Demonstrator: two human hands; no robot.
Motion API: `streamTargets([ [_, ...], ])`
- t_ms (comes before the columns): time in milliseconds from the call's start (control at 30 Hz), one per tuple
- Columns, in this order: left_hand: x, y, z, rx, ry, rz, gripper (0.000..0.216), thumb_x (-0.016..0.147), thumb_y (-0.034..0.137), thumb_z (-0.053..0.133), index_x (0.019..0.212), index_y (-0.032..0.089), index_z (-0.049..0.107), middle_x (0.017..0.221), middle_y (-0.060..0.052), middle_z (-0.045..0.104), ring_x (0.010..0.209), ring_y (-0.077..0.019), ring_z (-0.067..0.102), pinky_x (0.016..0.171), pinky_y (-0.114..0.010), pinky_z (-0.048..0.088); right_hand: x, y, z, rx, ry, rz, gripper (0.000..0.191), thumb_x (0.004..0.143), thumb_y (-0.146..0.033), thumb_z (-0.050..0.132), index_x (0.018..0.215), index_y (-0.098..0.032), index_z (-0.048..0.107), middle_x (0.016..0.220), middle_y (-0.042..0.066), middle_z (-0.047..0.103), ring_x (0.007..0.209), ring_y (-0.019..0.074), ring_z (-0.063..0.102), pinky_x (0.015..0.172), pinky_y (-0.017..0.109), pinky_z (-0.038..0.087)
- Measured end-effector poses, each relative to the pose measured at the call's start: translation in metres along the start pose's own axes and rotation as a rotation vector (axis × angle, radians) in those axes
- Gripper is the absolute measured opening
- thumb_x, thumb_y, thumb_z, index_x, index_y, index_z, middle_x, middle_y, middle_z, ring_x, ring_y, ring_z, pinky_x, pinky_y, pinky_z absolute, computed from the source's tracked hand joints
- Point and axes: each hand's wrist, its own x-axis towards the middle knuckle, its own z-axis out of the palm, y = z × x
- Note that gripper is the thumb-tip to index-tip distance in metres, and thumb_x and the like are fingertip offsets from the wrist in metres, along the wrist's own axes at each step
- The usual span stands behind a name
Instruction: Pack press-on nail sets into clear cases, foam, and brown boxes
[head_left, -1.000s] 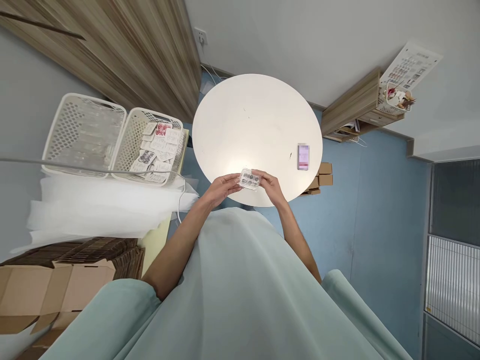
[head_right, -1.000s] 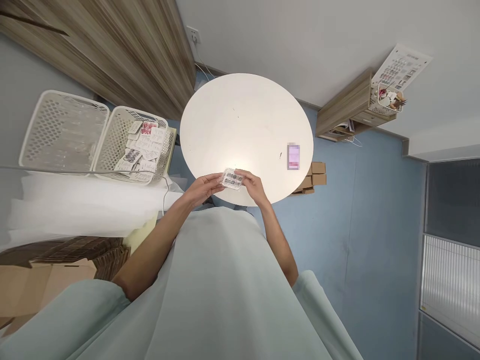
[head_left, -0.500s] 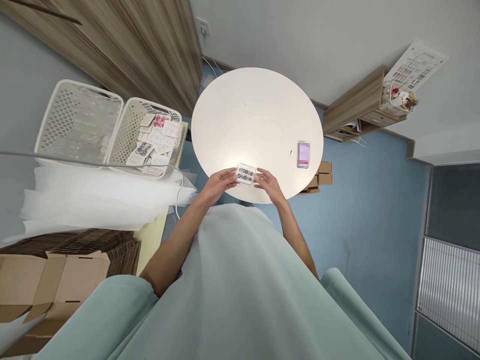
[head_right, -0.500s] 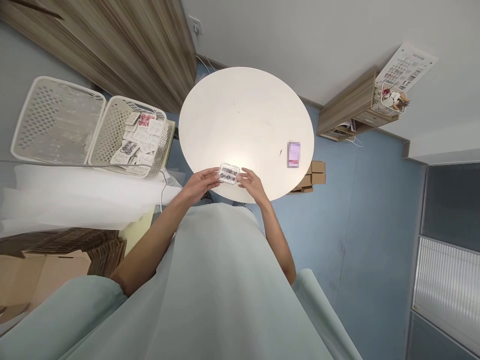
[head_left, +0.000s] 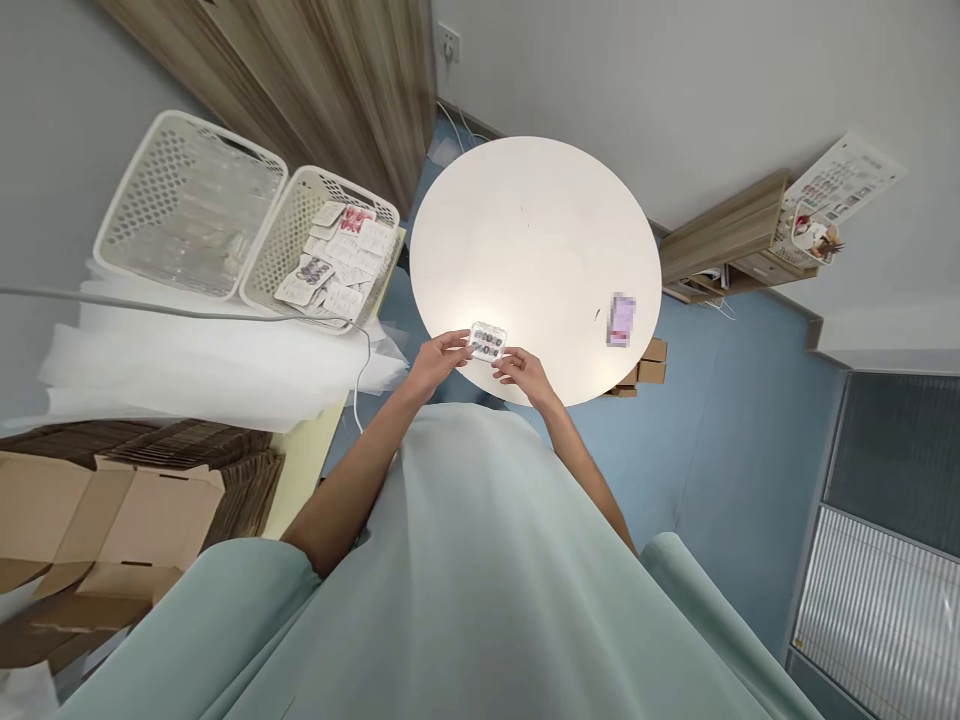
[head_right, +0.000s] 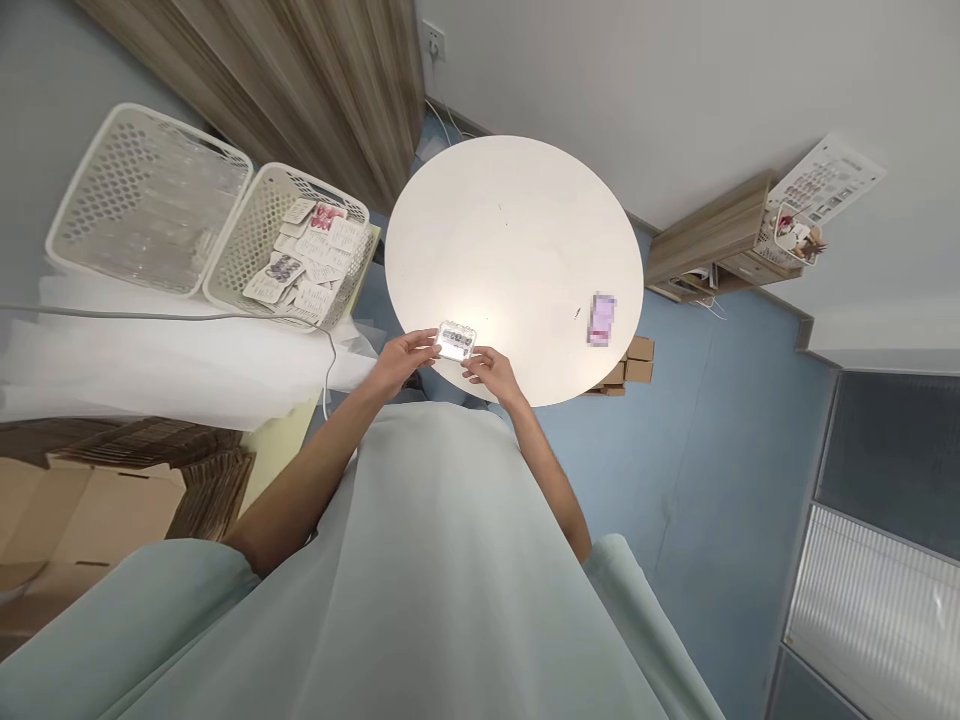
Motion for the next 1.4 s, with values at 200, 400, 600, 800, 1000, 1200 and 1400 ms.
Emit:
streamTargets([
  [200,0.016,-0.018,-0.023,0.016,0.105,-0.012,0.062,0.075,0.046,0.091,0.129,0.017,0.077,0.128,-0.015,0.075,0.092,-0.0221,0.075,0.088,-0.038,0.063,0.03,0.006,0.024,-0.045,-0.033,0.035,0.039,0.077,-0.035,0.088,0.11,-0.024,0.071,0.098,0.002,0.083,0.083,0.0156,0.076,0.084,0.032,0.06],
  [400,0.037,-0.032,-0.039,0.023,0.174,-0.041,0.05,0.079,0.032,0.086,0.125,0.016,0.076,0.12,-0.012,0.075,0.081,-0.0167,0.071,0.083,-0.035,0.063,0.059,0.018,0.044,-0.081,-0.027,0.056,0.03,0.081,-0.027,0.084,0.107,-0.022,0.07,0.096,0.002,0.084,0.078,0.0133,0.075,0.086,0.031,0.059],
  [600,0.06,-0.05,-0.047,0.212,0.217,-0.085,0.043,0.083,0.026,0.081,0.123,0.015,0.074,0.124,-0.016,0.078,0.089,-0.0227,0.077,0.087,-0.036,0.062,0.087,0.033,0.062,-0.137,0.079,0.113,0.022,0.087,-0.018,0.081,0.105,-0.02,0.07,0.091,0.002,0.082,0.072,0.0129,0.075,0.081,0.029,0.06],
  [800,0.076,-0.059,-0.047,0.454,0.186,-0.115,0.039,0.083,0.015,0.076,0.122,0.015,0.078,0.136,-0.016,0.078,0.131,-0.0342,0.071,0.115,-0.042,0.052,0.112,0.049,0.072,-0.248,0.185,0.195,0.018,0.091,-0.01,0.077,0.105,-0.017,0.069,0.087,0.002,0.078,0.061,0.0099,0.072,0.066,0.021,0.058],
  [1000,0.082,-0.06,-0.043,0.545,0.13,-0.118,0.051,0.085,0.01,0.07,0.135,0.014,0.075,0.148,-0.016,0.073,0.139,-0.0316,0.068,0.118,-0.038,0.051,0.121,0.055,0.072,-0.299,0.182,0.207,0.017,0.096,-0.012,0.073,0.112,-0.016,0.069,0.088,0.003,0.079,0.061,0.01,0.071,0.062,0.02,0.056],
  [1200,0.068,-0.061,-0.053,0.461,0.121,-0.066,0.05,0.084,0.014,0.068,0.134,0.015,0.075,0.146,-0.014,0.074,0.123,-0.0319,0.076,0.112,-0.04,0.056,0.115,0.045,0.062,-0.405,0.132,0.176,0.021,0.096,-0.017,0.073,0.117,-0.017,0.069,0.09,0.002,0.08,0.063,0.0111,0.072,0.073,0.025,0.06],
  [1400,0.032,-0.064,-0.076,0.329,0.187,0.013,0.043,0.089,0.02,0.068,0.13,0.021,0.076,0.138,-0.009,0.079,0.12,-0.0297,0.077,0.107,-0.042,0.062,0.104,0.027,0.063,-0.593,-0.021,0.01,0.024,0.097,-0.027,0.069,0.12,-0.021,0.071,0.1,0.003,0.081,0.076,0.0151,0.078,0.085,0.031,0.062],
])
